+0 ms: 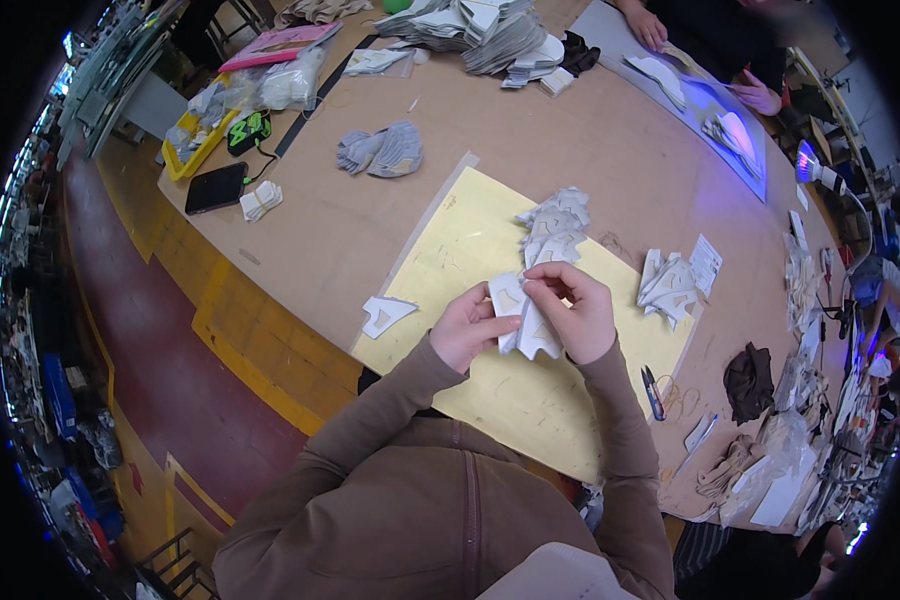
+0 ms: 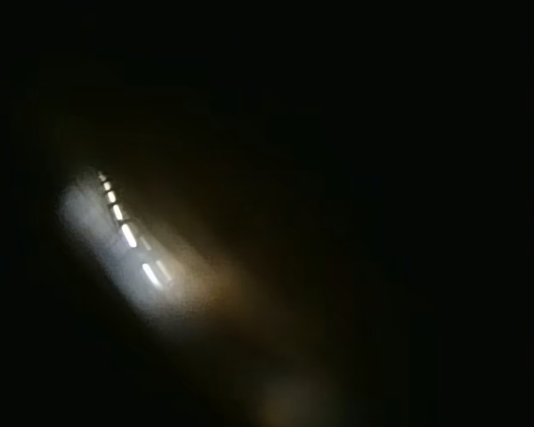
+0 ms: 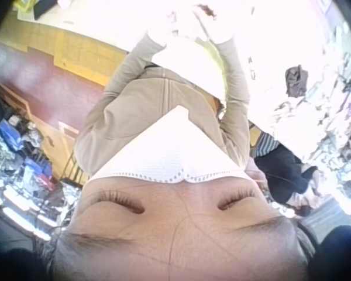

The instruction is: The person folds small white fabric pieces by hand on a yellow mat, stacking them into a neat pile. The person repeatedly picks up pieces, folds them, and places them on the stack.

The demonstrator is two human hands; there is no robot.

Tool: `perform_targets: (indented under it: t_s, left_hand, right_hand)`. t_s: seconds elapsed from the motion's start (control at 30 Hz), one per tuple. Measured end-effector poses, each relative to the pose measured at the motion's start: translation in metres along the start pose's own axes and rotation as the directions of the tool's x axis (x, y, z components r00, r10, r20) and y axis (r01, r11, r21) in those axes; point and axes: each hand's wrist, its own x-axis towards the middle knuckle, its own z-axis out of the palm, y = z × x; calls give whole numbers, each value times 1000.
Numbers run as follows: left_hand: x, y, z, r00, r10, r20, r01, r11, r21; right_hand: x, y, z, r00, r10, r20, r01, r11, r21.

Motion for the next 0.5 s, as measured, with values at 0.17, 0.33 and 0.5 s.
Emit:
perform_targets:
  t_s: [0.17,0.33,0.5]
  left_hand:
    - [1,-3,-5,998,61,26,-61,998,-9]
    - [3,5,-10,972,208,-106,-200,977,76]
    - [-4,23,-17,986,164,-27,-164,986,-4]
  right_hand:
    - [-2,-5,4,998,-52,45,55,995,-87]
    - [1,8,-11,974,180,137,-193,977,89]
    - [7,11,-29,1000,-15,-13,15,1000,-22]
